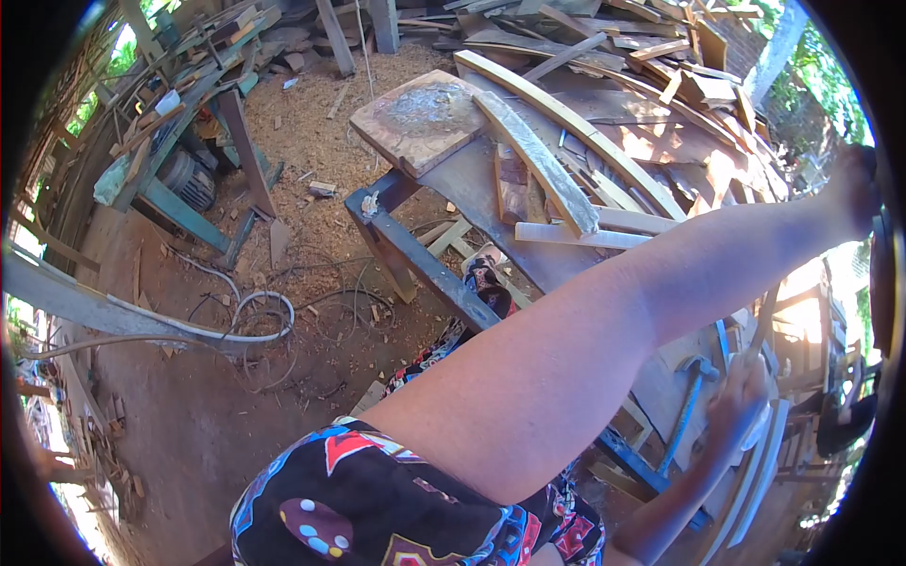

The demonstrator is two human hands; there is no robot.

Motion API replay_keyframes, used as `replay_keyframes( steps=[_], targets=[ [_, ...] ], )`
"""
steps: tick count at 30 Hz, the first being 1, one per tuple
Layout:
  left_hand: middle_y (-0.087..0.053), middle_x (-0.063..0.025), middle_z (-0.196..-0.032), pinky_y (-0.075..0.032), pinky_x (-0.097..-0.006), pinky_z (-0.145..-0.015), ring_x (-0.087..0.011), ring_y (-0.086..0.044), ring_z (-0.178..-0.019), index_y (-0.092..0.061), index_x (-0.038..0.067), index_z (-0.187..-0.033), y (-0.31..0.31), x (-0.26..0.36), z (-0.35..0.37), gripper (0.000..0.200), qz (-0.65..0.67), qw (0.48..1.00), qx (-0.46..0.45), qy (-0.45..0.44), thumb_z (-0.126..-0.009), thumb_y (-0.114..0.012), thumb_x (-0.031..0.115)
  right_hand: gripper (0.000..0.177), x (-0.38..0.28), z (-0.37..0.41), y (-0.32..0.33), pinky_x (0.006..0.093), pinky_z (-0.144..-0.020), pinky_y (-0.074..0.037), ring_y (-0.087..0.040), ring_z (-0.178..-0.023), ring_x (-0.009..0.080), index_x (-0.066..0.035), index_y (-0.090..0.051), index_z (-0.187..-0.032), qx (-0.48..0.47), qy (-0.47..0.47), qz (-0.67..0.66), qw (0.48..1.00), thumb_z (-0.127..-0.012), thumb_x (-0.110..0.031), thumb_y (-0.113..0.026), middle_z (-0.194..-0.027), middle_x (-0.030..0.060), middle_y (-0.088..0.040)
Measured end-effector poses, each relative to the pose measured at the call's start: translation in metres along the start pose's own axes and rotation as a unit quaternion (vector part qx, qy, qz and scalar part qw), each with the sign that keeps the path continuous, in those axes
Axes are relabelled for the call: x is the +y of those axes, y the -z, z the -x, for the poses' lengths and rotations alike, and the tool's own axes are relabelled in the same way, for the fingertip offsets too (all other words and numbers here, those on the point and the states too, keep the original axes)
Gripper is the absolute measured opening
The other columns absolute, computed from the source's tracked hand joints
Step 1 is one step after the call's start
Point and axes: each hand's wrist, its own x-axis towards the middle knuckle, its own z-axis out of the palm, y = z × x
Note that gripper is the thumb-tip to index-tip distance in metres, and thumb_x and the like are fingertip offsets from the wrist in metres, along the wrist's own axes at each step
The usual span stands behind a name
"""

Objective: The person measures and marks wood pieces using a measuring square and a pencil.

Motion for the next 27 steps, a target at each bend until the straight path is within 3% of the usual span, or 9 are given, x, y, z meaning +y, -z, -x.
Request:
replay_keyframes(
  steps=[2, 3, 5, 11, 13, 16, 19, 22, 27],
  targets=[
    [-0.059, -0.0141, -0.086, -0.044, -0.0372, -0.071, -0.0274, -0.057, -0.082, -0.059, 0.006, -0.092, -0.005, 0.004, 0.009, 0.039, -0.075, 0.997, -0.028, -0.007, -0.091, -0.040, 0.039, 0.021, -0.008, -0.021, -0.001, 0.0264, -0.040, -0.027, -0.038, -0.044, 0.0076, -0.003, -0.054, -0.080, 0.028, 0.048, 0.035, 0.998, -0.095, -0.017, -0.048, -0.053, 0.0016, -0.041],
    [-0.063, -0.0211, -0.106, -0.041, -0.0426, -0.094, -0.0362, -0.056, -0.106, -0.062, 0.004, -0.108, 0.000, 0.031, 0.023, 0.062, -0.281, 0.957, -0.062, -0.037, -0.094, -0.034, 0.058, 0.022, -0.010, -0.030, -0.002, 0.0267, -0.040, -0.028, -0.039, -0.044, 0.0081, -0.003, -0.054, -0.080, -0.003, 0.002, -0.010, 1.000, -0.095, -0.018, -0.049, -0.054, 0.0017, -0.042],
    [-0.062, -0.0204, -0.105, -0.042, -0.0421, -0.092, -0.0348, -0.056, -0.104, -0.062, 0.004, -0.107, 0.006, 0.033, 0.019, 0.060, -0.299, 0.951, -0.056, -0.050, -0.093, -0.035, 0.056, 0.022, -0.013, -0.031, -0.003, 0.0269, -0.040, -0.028, -0.040, -0.044, 0.0086, -0.003, -0.054, -0.080, -0.038, -0.038, -0.054, 0.997, -0.095, -0.018, -0.049, -0.054, 0.0018, -0.043],
    [-0.061, -0.0182, -0.100, -0.043, -0.0404, -0.086, -0.0308, -0.056, -0.098, -0.062, 0.004, -0.106, 0.012, 0.028, 0.010, 0.051, -0.283, 0.956, -0.049, -0.054, -0.091, -0.040, 0.047, 0.020, 0.033, 0.034, -0.003, 0.0286, -0.045, -0.033, -0.043, -0.048, 0.0099, -0.002, -0.053, -0.080, 0.020, 0.051, 0.043, 0.998, -0.094, -0.016, -0.049, -0.054, 0.0034, -0.043],
    [-0.061, -0.0175, -0.099, -0.043, -0.0399, -0.084, -0.0294, -0.056, -0.095, -0.062, 0.004, -0.106, 0.009, 0.024, 0.011, 0.048, -0.279, 0.958, -0.053, -0.051, -0.090, -0.042, 0.045, 0.020, 0.024, 0.049, 0.003, 0.0285, -0.045, -0.032, -0.042, -0.047, 0.0099, -0.002, -0.053, -0.080, -0.027, -0.083, -0.044, 0.995, -0.093, -0.016, -0.050, -0.055, 0.0037, -0.043],
    [-0.061, -0.0164, -0.096, -0.044, -0.0390, -0.081, -0.0274, -0.056, -0.092, -0.062, 0.003, -0.105, 0.000, 0.016, 0.015, 0.044, -0.266, 0.961, -0.058, -0.047, -0.089, -0.045, 0.041, 0.020, 0.017, 0.021, 0.008, 0.0272, -0.041, -0.030, -0.040, -0.044, 0.0088, -0.002, -0.054, -0.080, -0.024, -0.028, -0.006, 0.999, -0.094, -0.016, -0.051, -0.054, 0.0028, -0.044],
    [-0.060, -0.0153, -0.094, -0.044, -0.0382, -0.078, -0.0254, -0.056, -0.089, -0.062, 0.003, -0.105, -0.006, 0.011, 0.022, 0.040, -0.263, 0.962, -0.062, -0.048, -0.089, -0.047, 0.037, 0.020, 0.006, -0.012, 0.001, 0.0263, -0.038, -0.027, -0.038, -0.041, 0.0072, -0.002, -0.055, -0.081, -0.015, -0.075, -0.070, 0.995, -0.094, -0.017, -0.050, -0.052, 0.0014, -0.044],
    [-0.060, -0.0142, -0.092, -0.045, -0.0374, -0.075, -0.0234, -0.056, -0.086, -0.062, 0.003, -0.104, -0.006, 0.012, 0.024, 0.036, -0.262, 0.962, -0.063, -0.054, -0.088, -0.050, 0.033, 0.021, 0.010, -0.009, -0.004, 0.0264, -0.037, -0.026, -0.036, -0.039, 0.0059, -0.002, -0.056, -0.083, 0.007, -0.021, -0.072, 0.997, -0.095, -0.018, -0.049, -0.049, 0.0002, -0.041],
    [-0.059, -0.0124, -0.088, -0.046, -0.0360, -0.070, -0.0200, -0.056, -0.081, -0.062, 0.003, -0.103, 0.001, 0.018, 0.032, 0.030, -0.252, 0.963, -0.059, -0.070, -0.086, -0.054, 0.026, 0.021, 0.014, -0.009, -0.002, 0.0265, -0.037, -0.026, -0.037, -0.039, 0.0065, -0.002, -0.058, -0.084, 0.018, -0.033, -0.073, 0.997, -0.095, -0.018, -0.049, -0.049, 0.0001, -0.041]
  ],
)
